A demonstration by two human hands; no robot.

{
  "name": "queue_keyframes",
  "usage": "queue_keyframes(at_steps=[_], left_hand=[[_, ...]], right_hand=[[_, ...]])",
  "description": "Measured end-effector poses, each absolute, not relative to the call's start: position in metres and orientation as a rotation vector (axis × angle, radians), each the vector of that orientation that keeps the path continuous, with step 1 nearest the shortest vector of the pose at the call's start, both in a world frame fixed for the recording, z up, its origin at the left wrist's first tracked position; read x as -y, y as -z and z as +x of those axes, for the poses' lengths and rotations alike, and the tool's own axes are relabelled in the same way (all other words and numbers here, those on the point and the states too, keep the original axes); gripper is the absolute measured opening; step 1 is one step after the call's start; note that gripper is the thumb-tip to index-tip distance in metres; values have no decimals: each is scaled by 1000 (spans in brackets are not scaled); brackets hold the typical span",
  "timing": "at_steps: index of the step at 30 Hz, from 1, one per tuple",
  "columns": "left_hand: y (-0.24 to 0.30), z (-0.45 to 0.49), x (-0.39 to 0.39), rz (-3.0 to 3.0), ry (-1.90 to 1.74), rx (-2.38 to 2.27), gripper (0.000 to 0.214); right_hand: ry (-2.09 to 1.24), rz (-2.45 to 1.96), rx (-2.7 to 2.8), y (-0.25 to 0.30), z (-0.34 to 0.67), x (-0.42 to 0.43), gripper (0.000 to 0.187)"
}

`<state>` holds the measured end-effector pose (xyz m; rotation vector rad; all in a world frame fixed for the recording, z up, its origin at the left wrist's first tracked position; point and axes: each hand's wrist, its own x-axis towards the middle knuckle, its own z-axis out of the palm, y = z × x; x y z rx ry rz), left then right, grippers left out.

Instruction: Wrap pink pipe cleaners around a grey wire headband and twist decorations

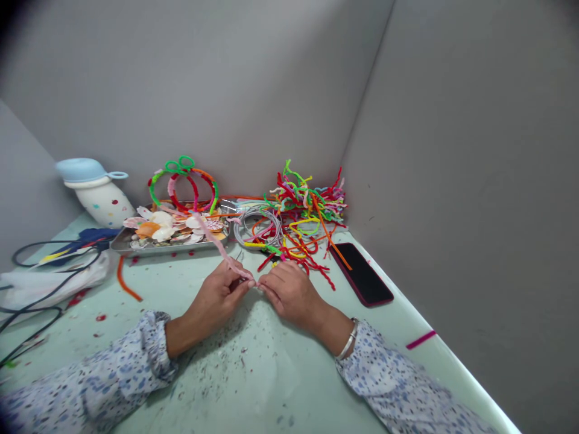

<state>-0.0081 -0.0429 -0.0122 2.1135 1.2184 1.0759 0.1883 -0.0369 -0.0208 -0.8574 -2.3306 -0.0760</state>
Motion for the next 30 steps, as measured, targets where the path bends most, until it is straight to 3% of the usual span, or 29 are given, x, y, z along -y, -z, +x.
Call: queue_keyframes(at_steps=[30], left_hand=[[12, -2, 41, 1604, -890, -1181, 24]], right_hand=[[-28, -880, 2294, 18, 188, 40, 16]])
